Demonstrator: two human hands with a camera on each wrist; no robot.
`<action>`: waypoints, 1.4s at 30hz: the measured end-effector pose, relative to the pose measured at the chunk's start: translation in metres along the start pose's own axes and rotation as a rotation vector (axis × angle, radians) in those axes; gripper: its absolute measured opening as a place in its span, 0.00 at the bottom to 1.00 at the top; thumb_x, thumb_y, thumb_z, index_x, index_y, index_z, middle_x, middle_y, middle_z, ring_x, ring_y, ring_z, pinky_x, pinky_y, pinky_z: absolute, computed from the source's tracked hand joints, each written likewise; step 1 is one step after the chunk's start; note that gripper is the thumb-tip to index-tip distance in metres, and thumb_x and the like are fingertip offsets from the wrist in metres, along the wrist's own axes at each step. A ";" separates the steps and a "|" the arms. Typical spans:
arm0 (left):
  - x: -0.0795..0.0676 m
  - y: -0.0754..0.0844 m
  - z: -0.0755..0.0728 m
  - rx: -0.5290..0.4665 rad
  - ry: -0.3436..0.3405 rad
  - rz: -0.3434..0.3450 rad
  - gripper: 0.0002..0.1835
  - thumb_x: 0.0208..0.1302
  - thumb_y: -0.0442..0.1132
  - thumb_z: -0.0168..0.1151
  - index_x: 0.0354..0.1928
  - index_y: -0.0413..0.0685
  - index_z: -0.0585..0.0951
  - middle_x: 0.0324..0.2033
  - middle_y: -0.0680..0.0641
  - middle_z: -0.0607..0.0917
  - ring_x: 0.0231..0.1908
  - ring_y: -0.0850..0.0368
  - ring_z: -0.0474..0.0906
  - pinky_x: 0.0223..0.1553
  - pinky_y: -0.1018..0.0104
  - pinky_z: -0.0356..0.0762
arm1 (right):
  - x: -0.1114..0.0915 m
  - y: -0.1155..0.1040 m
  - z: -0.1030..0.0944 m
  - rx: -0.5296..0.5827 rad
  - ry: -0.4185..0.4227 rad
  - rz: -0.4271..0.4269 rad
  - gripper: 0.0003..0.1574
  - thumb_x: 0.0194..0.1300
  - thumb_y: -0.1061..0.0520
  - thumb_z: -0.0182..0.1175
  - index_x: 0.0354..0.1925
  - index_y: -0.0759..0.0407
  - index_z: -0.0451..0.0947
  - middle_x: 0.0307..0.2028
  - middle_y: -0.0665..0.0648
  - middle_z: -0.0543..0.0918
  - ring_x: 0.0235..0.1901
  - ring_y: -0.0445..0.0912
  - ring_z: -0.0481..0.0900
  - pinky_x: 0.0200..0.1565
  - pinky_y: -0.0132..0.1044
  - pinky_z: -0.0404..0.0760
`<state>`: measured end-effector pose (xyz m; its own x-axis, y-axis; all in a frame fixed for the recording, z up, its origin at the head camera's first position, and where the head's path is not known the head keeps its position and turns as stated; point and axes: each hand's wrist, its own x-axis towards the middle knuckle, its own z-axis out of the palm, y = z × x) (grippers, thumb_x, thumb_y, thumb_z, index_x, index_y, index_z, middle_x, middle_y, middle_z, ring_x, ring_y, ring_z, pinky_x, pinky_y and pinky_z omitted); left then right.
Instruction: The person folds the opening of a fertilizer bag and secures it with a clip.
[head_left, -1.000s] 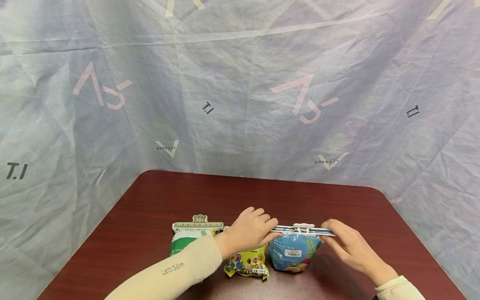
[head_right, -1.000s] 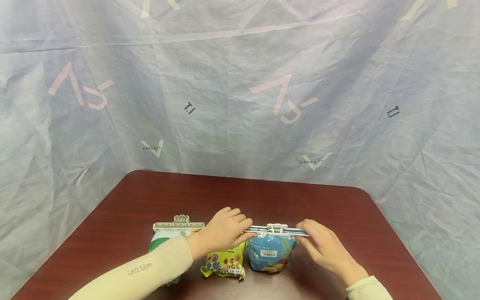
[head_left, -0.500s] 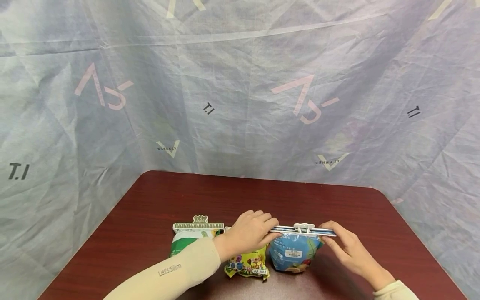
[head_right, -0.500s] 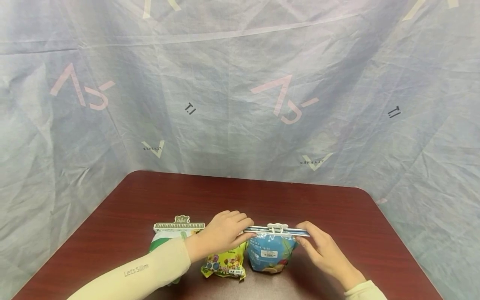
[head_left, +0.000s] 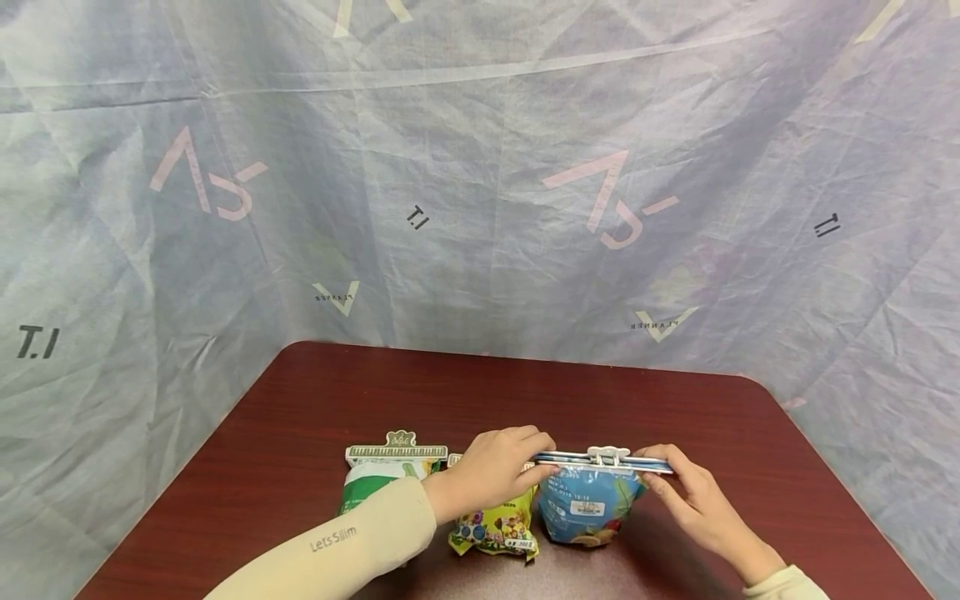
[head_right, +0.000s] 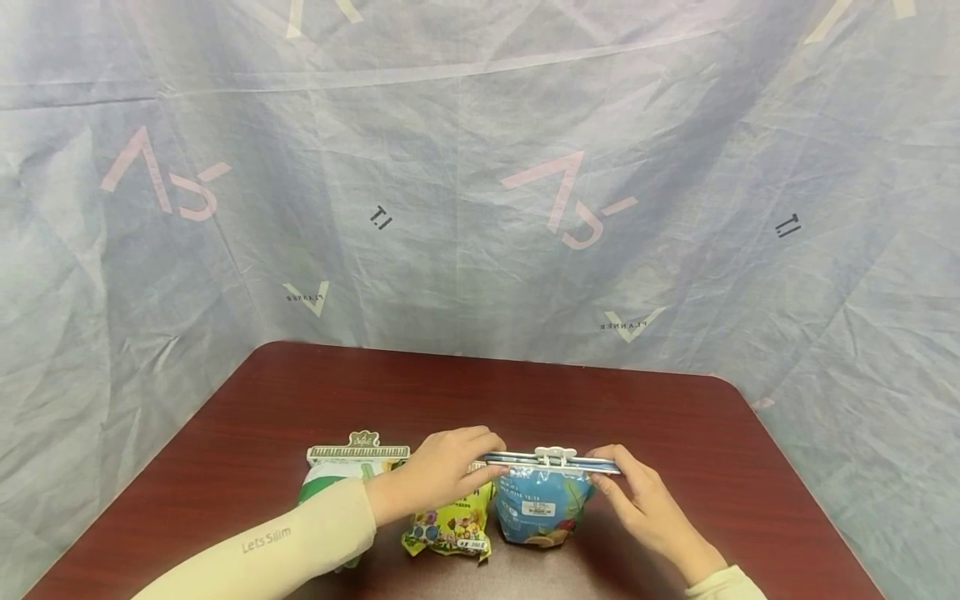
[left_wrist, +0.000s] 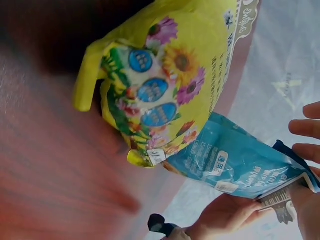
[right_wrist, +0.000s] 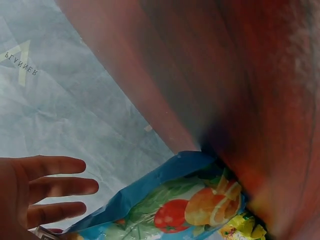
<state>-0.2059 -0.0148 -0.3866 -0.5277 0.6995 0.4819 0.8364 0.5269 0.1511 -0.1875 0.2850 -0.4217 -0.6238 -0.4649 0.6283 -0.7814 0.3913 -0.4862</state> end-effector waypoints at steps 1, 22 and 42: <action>0.000 0.000 0.000 -0.033 -0.014 -0.019 0.12 0.66 0.53 0.51 0.44 0.57 0.76 0.35 0.60 0.77 0.28 0.72 0.72 0.25 0.80 0.67 | 0.000 0.000 0.000 0.012 -0.002 0.014 0.28 0.54 0.80 0.54 0.51 0.62 0.68 0.45 0.53 0.77 0.36 0.39 0.79 0.33 0.28 0.77; 0.000 -0.002 -0.002 -0.690 -0.125 -0.360 0.12 0.60 0.53 0.58 0.42 0.58 0.77 0.39 0.59 0.79 0.40 0.67 0.76 0.38 0.70 0.75 | -0.001 -0.007 -0.003 0.325 0.045 0.234 0.17 0.62 0.75 0.50 0.48 0.63 0.69 0.38 0.55 0.78 0.33 0.42 0.81 0.32 0.35 0.79; -0.001 -0.003 0.003 -1.099 -0.129 -0.598 0.12 0.58 0.45 0.64 0.40 0.48 0.78 0.36 0.47 0.77 0.38 0.49 0.77 0.35 0.54 0.79 | -0.005 0.001 0.000 0.935 -0.072 0.357 0.19 0.70 0.71 0.38 0.54 0.59 0.65 0.45 0.54 0.74 0.44 0.44 0.77 0.40 0.54 0.76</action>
<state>-0.2082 -0.0154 -0.3898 -0.8245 0.5657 0.0116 0.1104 0.1408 0.9839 -0.1850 0.2878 -0.4252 -0.8002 -0.5012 0.3294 -0.2307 -0.2497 -0.9404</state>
